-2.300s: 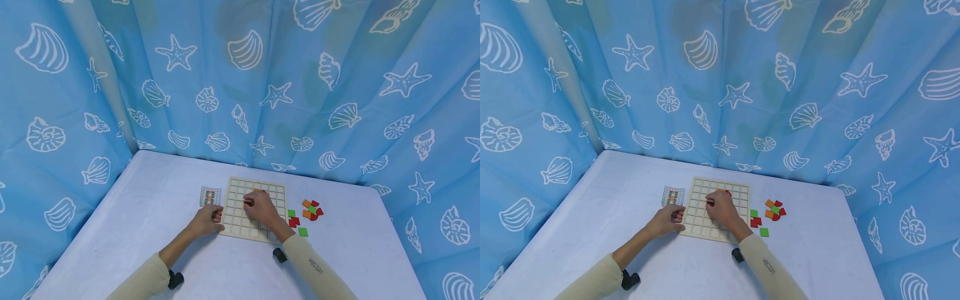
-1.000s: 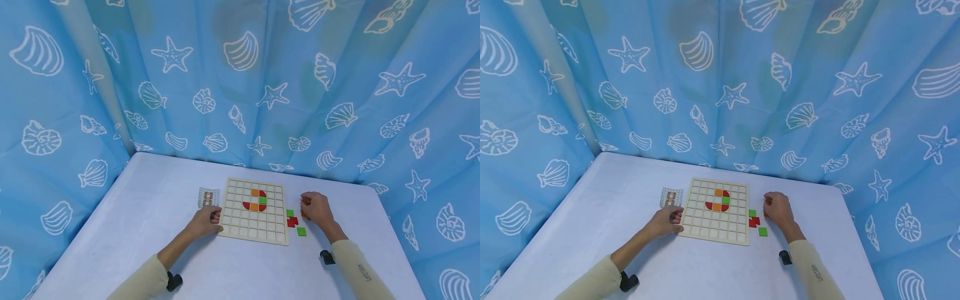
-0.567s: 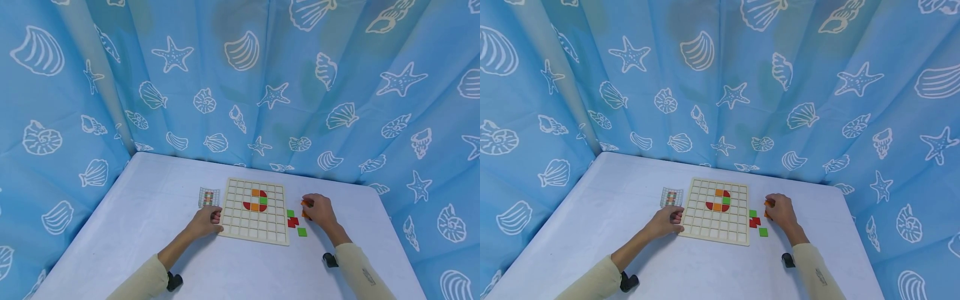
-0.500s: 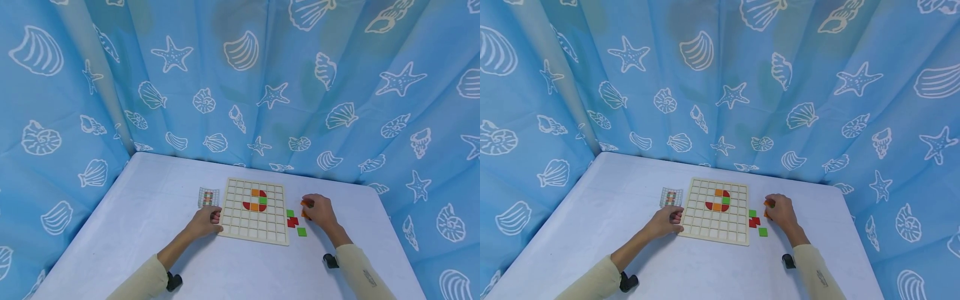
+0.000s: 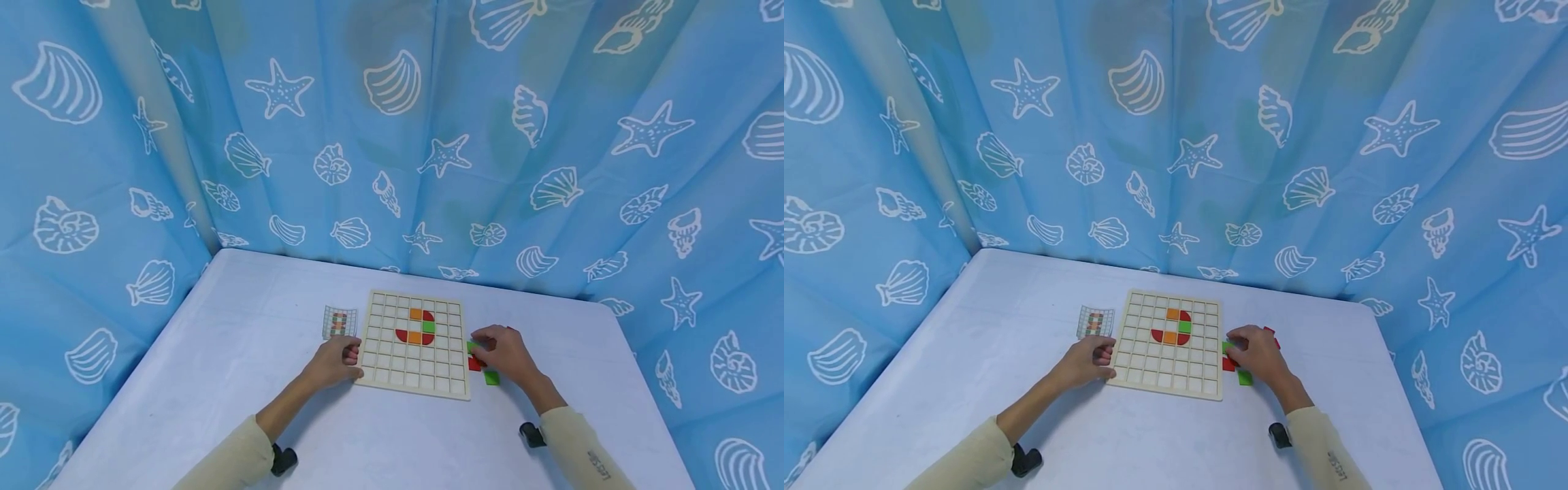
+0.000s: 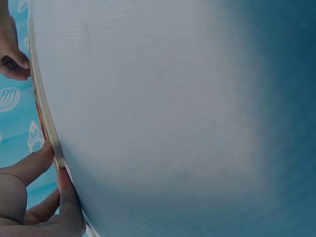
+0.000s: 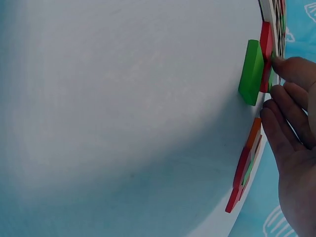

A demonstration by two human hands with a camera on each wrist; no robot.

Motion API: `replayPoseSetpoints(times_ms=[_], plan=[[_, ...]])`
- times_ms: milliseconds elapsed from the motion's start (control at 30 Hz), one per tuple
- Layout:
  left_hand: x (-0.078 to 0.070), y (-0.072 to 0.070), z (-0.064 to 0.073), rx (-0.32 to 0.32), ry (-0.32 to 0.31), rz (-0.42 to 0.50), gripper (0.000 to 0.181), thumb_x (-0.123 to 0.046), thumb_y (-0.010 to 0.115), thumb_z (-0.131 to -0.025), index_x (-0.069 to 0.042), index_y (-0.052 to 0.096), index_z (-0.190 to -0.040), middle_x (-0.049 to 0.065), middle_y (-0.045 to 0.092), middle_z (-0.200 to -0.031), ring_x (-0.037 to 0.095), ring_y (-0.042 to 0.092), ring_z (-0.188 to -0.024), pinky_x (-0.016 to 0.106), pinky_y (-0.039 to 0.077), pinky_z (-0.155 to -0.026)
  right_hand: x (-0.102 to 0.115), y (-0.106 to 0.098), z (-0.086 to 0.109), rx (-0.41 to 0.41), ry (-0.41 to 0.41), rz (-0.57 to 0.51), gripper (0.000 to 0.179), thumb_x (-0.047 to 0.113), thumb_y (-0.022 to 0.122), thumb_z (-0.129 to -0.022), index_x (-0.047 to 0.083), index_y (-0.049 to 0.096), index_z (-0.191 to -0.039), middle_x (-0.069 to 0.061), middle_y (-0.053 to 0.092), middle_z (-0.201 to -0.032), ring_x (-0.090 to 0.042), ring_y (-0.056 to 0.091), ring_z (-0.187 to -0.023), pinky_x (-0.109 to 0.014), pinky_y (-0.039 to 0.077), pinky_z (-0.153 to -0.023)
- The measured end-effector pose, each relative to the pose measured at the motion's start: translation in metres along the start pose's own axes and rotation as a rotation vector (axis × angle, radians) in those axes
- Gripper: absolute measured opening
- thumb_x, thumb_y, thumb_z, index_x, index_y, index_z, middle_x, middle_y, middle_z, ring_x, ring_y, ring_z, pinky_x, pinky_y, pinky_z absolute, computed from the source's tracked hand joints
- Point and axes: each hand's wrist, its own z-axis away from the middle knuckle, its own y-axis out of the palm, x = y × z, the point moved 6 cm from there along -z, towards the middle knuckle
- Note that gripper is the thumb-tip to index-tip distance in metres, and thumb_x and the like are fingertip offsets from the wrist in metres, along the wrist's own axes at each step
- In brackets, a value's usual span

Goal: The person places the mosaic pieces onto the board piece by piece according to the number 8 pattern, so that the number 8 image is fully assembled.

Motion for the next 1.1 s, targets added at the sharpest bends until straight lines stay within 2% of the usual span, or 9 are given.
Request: replayPoseSetpoints(times_ms=[200,433,700,833,1100], plan=[[-0.0007,-0.0008,0.0014,-0.003,-0.007,0.009,0.063,0.001,0.082,-0.073,0.01,0.054,-0.129,0.005,0.058,-0.097,0.016,0.058,-0.088,0.026,0.054,-0.077,0.0042,0.0012,0.0007,0.008,-0.016,-0.007,0.038,0.024,0.083,-0.078,0.01,0.073,-0.112,-0.004,0.068,-0.107,-0.019,0.058,-0.091,-0.033,0.056,-0.076],[0.001,-0.0013,-0.0004,-0.001,0.004,0.009,0.063,0.001,0.082,-0.073,0.01,0.054,-0.129,0.005,0.058,-0.098,0.016,0.059,-0.089,0.025,0.054,-0.077,0.0057,0.0016,-0.0031,0.013,0.061,0.004,0.038,0.021,0.078,-0.082,0.009,0.07,-0.118,-0.008,0.065,-0.114,-0.023,0.06,-0.101,-0.042,0.054,-0.087],[0.0019,-0.0001,-0.0005,0.004,-0.017,0.008,0.063,0.0,0.083,-0.073,0.008,0.055,-0.129,0.004,0.058,-0.098,0.015,0.058,-0.088,0.024,0.054,-0.076,0.0059,0.0036,-0.0069,0.003,0.031,0.033,0.038,0.02,0.079,-0.083,0.009,0.07,-0.118,-0.01,0.065,-0.117,-0.027,0.06,-0.108,-0.046,0.052,-0.09],[0.0015,-0.0002,-0.0008,0.004,-0.009,0.005,0.063,-0.001,0.083,-0.073,0.008,0.055,-0.129,0.004,0.058,-0.097,0.015,0.058,-0.088,0.024,0.054,-0.076,0.0012,0.0032,-0.0075,-0.012,0.044,0.034,0.038,0.019,0.076,-0.085,0.009,0.069,-0.121,-0.011,0.064,-0.119,-0.028,0.059,-0.11,-0.048,0.052,-0.091],[0.0005,-0.0011,-0.0014,0.007,-0.002,0.0,0.063,0.0,0.083,-0.073,0.009,0.055,-0.128,0.004,0.058,-0.096,0.015,0.058,-0.086,0.026,0.054,-0.076,-0.0001,0.0047,-0.0077,0.011,0.034,0.035,0.038,0.02,0.076,-0.086,0.01,0.069,-0.122,-0.01,0.064,-0.119,-0.028,0.058,-0.111,-0.047,0.052,-0.09]])
